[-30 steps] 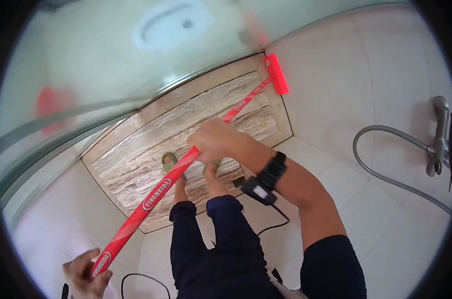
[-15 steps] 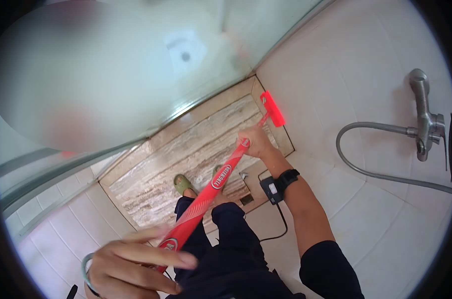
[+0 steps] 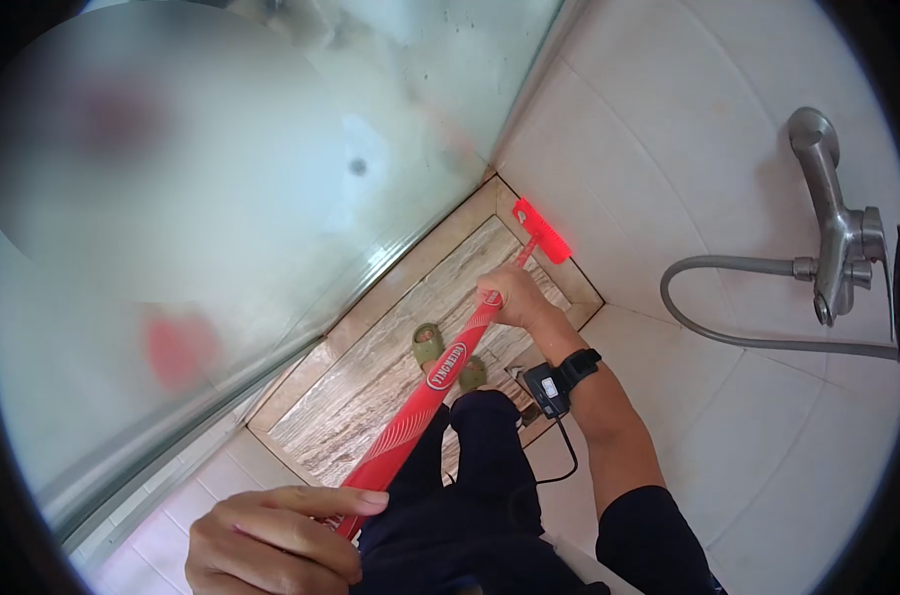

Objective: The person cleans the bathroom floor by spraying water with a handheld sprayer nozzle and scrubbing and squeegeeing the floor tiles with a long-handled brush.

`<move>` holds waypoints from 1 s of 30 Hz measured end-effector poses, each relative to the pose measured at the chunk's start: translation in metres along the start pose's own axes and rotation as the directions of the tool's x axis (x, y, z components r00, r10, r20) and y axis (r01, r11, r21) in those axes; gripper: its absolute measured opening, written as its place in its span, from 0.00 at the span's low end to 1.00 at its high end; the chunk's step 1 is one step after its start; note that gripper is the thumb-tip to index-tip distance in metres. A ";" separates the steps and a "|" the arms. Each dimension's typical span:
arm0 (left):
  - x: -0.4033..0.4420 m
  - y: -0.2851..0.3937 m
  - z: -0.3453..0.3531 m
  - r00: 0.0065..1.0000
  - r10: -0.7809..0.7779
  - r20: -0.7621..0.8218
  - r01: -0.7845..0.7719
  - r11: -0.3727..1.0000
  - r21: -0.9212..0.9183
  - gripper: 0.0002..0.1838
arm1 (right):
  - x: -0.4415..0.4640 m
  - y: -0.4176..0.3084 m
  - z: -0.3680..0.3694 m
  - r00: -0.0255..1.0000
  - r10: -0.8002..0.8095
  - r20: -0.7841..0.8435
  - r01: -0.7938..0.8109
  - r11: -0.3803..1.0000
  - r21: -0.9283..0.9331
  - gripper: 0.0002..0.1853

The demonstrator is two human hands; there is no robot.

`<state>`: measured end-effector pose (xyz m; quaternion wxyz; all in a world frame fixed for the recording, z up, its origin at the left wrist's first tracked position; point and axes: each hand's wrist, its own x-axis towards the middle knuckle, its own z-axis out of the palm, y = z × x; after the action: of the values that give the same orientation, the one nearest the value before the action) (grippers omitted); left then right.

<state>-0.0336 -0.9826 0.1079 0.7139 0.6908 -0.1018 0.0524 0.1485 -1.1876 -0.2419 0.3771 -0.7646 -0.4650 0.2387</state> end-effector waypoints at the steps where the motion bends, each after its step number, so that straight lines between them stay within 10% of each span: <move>1: 0.001 0.002 -0.004 1.000 0.000 0.000 0.000 1.000 0.006 0.14 | 0.006 0.000 -0.001 0.999 -0.032 0.010 0.031 0.999 0.011 0.08; 24: 0.094 0.006 -0.001 0.978 0.081 0.195 -0.083 0.997 0.005 0.13 | 0.022 0.025 -0.048 0.990 -0.141 0.024 0.141 0.990 -0.009 0.07; 30: 0.078 0.012 -0.002 0.999 0.014 0.031 -0.015 0.999 0.028 0.13 | 0.017 0.028 -0.047 0.982 -0.112 0.151 0.108 0.994 0.031 0.07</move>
<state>0.0404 -0.9849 0.1361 0.7019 0.7009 -0.1171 0.0485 0.2050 -1.1969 -0.2359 0.3618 -0.7128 -0.5313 0.2805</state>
